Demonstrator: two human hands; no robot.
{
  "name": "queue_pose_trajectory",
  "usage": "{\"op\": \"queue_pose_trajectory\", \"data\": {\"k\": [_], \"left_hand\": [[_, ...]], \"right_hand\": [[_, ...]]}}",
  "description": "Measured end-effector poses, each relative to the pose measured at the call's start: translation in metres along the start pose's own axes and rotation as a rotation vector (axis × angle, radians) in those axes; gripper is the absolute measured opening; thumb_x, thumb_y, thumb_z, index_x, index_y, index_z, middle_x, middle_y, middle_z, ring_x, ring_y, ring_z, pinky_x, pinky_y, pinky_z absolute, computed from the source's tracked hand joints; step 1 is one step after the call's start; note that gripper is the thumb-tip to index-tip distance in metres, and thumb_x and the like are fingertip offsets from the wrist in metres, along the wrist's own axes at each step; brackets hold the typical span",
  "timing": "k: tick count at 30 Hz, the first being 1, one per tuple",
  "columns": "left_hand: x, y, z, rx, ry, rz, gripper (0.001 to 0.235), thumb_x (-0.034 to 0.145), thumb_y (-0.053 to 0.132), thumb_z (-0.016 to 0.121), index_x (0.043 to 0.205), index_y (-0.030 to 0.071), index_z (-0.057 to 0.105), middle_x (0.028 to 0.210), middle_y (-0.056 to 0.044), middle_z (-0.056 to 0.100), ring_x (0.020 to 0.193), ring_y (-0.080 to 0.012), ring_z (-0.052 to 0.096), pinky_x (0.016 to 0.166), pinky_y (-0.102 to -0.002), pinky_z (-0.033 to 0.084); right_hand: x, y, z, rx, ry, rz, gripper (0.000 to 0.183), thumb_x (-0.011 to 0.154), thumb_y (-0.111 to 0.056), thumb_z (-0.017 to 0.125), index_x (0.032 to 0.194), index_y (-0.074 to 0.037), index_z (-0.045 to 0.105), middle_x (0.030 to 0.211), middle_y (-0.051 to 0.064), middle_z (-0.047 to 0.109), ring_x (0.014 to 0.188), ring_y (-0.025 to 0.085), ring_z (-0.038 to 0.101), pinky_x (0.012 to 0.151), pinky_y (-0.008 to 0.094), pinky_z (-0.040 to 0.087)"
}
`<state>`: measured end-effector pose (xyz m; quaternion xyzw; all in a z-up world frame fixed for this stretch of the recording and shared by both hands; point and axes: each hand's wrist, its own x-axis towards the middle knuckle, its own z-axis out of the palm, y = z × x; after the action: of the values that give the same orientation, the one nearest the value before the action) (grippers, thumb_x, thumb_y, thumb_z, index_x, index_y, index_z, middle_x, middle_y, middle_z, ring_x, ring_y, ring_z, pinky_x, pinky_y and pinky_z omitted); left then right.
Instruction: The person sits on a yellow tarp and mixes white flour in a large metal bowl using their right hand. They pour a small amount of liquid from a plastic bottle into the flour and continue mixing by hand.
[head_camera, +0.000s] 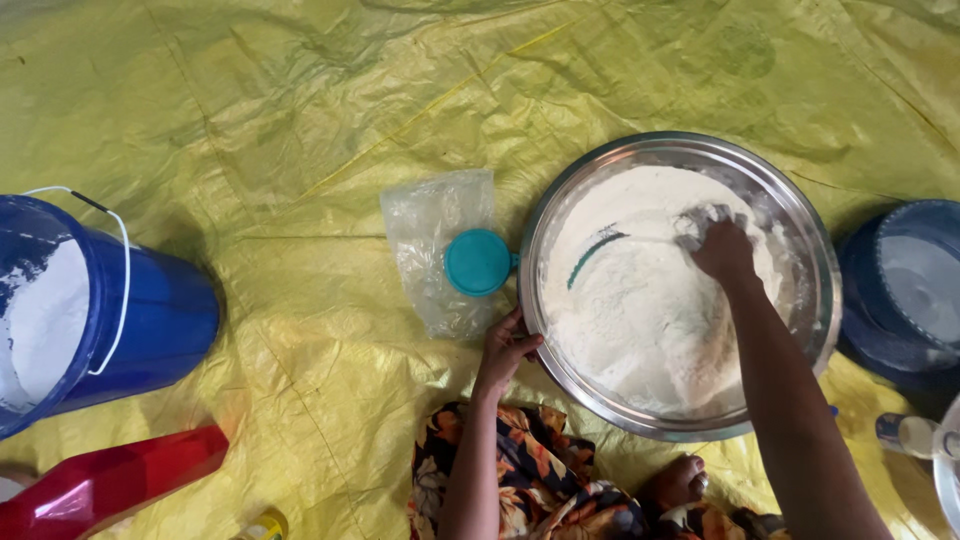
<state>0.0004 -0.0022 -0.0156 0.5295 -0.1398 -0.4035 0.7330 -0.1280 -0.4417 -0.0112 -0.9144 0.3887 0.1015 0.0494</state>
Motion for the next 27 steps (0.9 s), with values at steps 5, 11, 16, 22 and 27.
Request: {"op": "queue_pose_trajectory", "data": {"k": [5,11,16,22,27], "left_hand": [[-0.002,0.001,0.001,0.001,0.016,0.011,0.074,0.083,0.001,0.079,0.152,0.009,0.053,0.088,-0.003,0.073,0.065,-0.0094,0.064,0.056,-0.027,0.054],[-0.003,0.008,0.005,-0.032,0.022,-0.012,0.075,0.083,-0.001,0.078,0.153,0.010,0.053,0.091,-0.001,0.073,0.068,-0.0084,0.064,0.057,-0.027,0.053],[-0.004,0.014,0.007,-0.014,0.033,-0.013,0.074,0.083,-0.002,0.078,0.152,0.009,0.053,0.094,-0.004,0.075,0.067,-0.0106,0.065,0.055,-0.029,0.053],[-0.007,0.017,0.009,-0.005,0.041,-0.028,0.073,0.083,-0.002,0.077,0.151,0.008,0.054,0.094,-0.004,0.075,0.067,-0.0105,0.065,0.055,-0.028,0.052],[-0.004,0.016,0.008,-0.017,0.030,0.006,0.072,0.083,-0.004,0.076,0.151,0.007,0.055,0.093,-0.004,0.074,0.063,-0.0105,0.064,0.054,-0.027,0.051]], "right_hand": [[-0.049,0.004,0.020,0.054,0.293,-0.162,0.070,0.094,-0.067,0.058,0.140,-0.015,0.059,0.139,0.025,0.060,0.125,0.046,0.056,0.103,0.055,0.045],[-0.137,-0.061,0.010,0.391,0.253,-0.299,0.053,0.095,-0.050,0.060,0.144,-0.029,0.059,0.126,0.018,0.067,0.125,0.035,0.062,0.120,0.058,0.038],[-0.180,-0.123,-0.017,0.124,0.232,-0.345,0.066,0.085,-0.046,0.078,0.144,-0.027,0.057,0.116,0.020,0.056,0.128,0.041,0.053,0.110,0.061,0.034],[-0.161,-0.127,0.011,0.054,0.291,-0.337,0.071,0.066,-0.029,0.086,0.133,-0.023,0.064,0.135,0.020,0.059,0.116,0.034,0.062,0.104,0.055,0.049],[-0.093,-0.088,0.051,0.472,0.397,-0.065,0.039,0.090,-0.030,0.081,0.115,-0.003,0.070,0.101,0.024,0.073,0.096,0.040,0.073,0.088,0.046,0.061]]}}
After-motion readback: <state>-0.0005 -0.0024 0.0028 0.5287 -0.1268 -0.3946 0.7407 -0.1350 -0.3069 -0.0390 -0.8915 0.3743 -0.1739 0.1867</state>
